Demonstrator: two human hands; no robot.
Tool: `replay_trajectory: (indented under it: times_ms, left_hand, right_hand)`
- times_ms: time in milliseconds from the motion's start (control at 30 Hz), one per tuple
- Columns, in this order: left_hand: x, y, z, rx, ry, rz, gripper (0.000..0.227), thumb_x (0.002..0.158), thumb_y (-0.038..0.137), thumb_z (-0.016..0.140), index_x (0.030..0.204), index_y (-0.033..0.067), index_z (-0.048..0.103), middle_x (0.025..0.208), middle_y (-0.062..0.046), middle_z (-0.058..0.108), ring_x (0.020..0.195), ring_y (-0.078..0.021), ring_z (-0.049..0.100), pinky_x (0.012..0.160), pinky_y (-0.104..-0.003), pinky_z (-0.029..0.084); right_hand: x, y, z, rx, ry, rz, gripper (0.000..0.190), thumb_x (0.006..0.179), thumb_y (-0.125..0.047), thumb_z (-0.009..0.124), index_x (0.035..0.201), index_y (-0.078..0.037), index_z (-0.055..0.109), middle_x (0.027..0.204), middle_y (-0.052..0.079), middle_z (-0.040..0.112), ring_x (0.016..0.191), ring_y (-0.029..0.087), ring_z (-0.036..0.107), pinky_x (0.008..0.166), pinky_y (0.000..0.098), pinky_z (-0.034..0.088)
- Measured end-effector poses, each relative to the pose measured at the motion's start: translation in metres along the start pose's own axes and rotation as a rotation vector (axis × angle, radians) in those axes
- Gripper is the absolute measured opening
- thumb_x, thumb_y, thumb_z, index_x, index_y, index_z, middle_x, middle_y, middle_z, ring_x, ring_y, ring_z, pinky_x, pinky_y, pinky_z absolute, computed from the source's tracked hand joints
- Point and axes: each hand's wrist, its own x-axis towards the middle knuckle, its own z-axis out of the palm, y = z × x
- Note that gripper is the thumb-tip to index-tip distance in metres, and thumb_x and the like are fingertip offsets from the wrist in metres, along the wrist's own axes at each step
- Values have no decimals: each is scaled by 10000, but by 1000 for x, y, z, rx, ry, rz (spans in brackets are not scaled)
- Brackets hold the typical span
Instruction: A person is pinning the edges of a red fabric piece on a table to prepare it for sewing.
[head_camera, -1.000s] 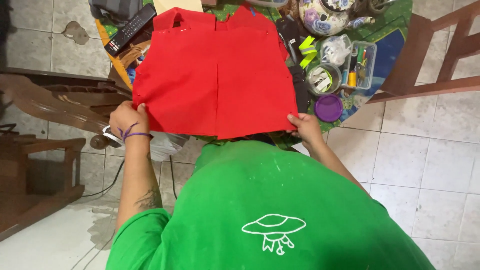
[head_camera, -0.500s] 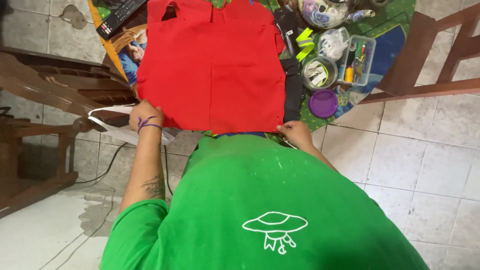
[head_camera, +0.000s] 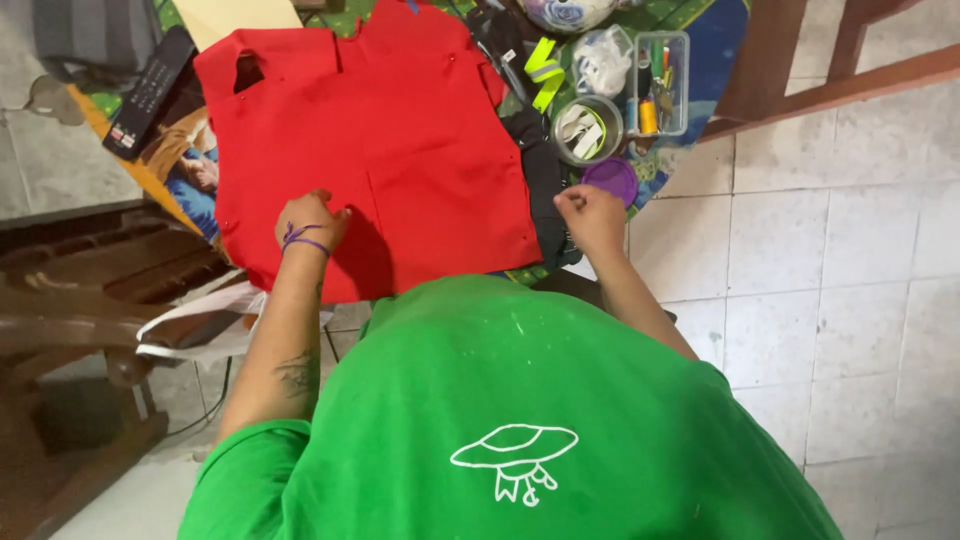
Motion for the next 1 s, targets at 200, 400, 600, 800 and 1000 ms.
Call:
replay_trajectory:
  times_ms: [200, 400, 600, 800, 1000]
  left_hand:
    - [96, 41, -2, -10, 17, 193, 426, 990, 388, 762, 1347, 156, 769, 1192, -198, 802, 1190, -424, 732, 980, -557, 596]
    - [200, 65, 28, -3, 66, 333, 380, 961, 417, 780, 1267, 191, 794, 1112, -146, 797, 1139, -387, 741, 945, -517, 614]
    - [238, 107, 12, -80, 175, 433, 391, 990, 327, 792, 1341, 162, 747, 1158, -138, 744, 1207, -351, 691, 1007, -477, 599]
    - [258, 135, 20, -181, 197, 518, 462, 915, 295, 887, 1344, 204, 742, 1194, -85, 723, 1212, -332, 672, 1031, -465, 582]
    - [265, 145, 21, -94, 133, 447, 323, 938, 392, 830, 1250, 327, 772, 1170, 19, 704, 1235, -258, 626, 1021, -471, 542]
  right_hand:
    - [75, 8, -21, 14, 223, -53, 77, 930, -241, 861, 1007, -252, 861, 814, -7, 801, 821, 261, 786, 794, 374, 592]
    - [153, 23, 28, -194, -81, -73, 141, 938, -107, 757, 1017, -63, 865, 930, 247, 810, 994, 487, 755, 951, 563, 570]
    - [180, 23, 44, -459, -126, 6, 180, 891, -138, 748, 869, 20, 831, 750, 264, 731, 860, 481, 773, 786, 574, 631]
    - [162, -58, 1, -528, -243, 50, 206, 950, -67, 674, 960, 44, 848, 881, 294, 787, 969, 476, 782, 903, 563, 610]
    - [161, -61, -1, -557, -322, 82, 258, 980, -26, 603, 987, 100, 828, 903, 322, 779, 972, 500, 781, 888, 597, 609]
